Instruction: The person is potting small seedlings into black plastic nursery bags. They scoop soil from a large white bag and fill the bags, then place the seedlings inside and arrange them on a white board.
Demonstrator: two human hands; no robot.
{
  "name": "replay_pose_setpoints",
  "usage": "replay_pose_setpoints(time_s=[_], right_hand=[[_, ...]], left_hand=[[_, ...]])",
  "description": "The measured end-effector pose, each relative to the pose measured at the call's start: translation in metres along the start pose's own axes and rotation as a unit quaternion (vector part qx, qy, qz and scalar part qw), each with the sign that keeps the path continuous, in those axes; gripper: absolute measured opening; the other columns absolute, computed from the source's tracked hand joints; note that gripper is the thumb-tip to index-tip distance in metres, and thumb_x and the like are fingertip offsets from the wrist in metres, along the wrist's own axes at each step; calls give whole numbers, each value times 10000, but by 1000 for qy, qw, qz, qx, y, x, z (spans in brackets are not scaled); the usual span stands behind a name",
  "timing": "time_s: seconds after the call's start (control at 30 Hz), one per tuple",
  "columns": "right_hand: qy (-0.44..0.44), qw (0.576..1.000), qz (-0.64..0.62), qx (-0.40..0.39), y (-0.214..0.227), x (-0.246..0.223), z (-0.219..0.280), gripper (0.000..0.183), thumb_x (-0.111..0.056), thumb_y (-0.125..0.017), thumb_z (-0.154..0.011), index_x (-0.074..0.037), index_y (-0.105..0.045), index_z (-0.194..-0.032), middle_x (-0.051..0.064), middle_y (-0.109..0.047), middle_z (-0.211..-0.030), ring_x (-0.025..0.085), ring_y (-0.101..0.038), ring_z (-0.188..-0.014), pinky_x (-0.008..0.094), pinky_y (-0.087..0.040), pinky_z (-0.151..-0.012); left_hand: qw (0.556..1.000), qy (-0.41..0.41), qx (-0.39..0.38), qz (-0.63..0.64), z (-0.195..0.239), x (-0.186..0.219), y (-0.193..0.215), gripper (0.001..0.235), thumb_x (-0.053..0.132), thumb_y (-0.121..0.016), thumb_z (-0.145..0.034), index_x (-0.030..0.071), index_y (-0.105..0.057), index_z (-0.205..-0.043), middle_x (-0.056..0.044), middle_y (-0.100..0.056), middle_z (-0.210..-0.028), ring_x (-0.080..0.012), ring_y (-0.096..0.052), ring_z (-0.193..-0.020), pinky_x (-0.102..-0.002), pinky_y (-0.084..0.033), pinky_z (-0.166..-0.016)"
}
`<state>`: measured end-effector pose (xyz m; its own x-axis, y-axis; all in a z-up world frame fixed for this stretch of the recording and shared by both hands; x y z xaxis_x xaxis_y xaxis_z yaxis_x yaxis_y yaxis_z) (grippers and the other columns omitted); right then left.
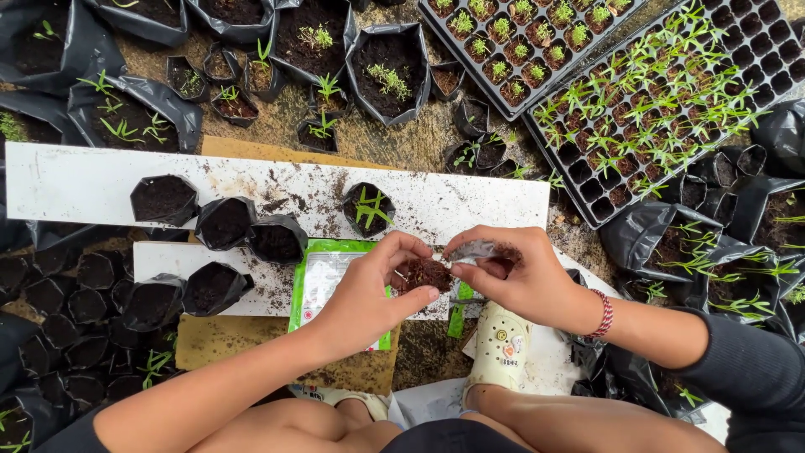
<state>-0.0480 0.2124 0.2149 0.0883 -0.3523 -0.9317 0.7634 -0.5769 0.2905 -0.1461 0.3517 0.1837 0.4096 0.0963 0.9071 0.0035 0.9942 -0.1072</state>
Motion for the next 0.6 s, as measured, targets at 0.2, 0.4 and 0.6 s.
replay_pose_setpoints(time_s=[0.2,0.4,0.6], right_hand=[[120,989,18,-87,-13,-34,-11,212,14,-747,-798,-48,-810,-991,137,-728,-634,171,-490,-387,276,-424,-415],[154,979,52,-121,-18,-30,-16,183,29,-729,-773,-21,-797,-936,142,-746,-671,155,-491,-364,252,-402,-390],[101,990,-3,-98,-11,-23,-17,246,66,-691,-754,-37,-806,-946,139,-772,-708,126,-450,-345,233,-403,-376]], left_hand=[[1000,23,-7,0,-1,2,-12,340,104,-758,-852,16,-575,-1125,-173,-718,-1012,-205,-612,-918,-312,-521,-761],[999,23,-12,20,-4,-1,-15,356,186,-792,-854,22,-580,-1089,-145,-696,-955,-196,-598,-882,-303,-508,-737],[999,43,-20,0,-5,-4,-15,350,85,-770,-830,14,-568,-1107,-182,-697,-1017,-219,-638,-909,-312,-540,-743]])
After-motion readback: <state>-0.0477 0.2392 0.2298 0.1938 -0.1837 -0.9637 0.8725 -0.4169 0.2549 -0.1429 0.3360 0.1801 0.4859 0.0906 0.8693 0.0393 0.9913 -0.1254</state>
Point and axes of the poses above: each hand's wrist, its own z-axis away from the middle knuckle, its own y-axis out of the back of the hand, x = y × z, the point moved 7 cm from there along -z, towards the middle knuckle
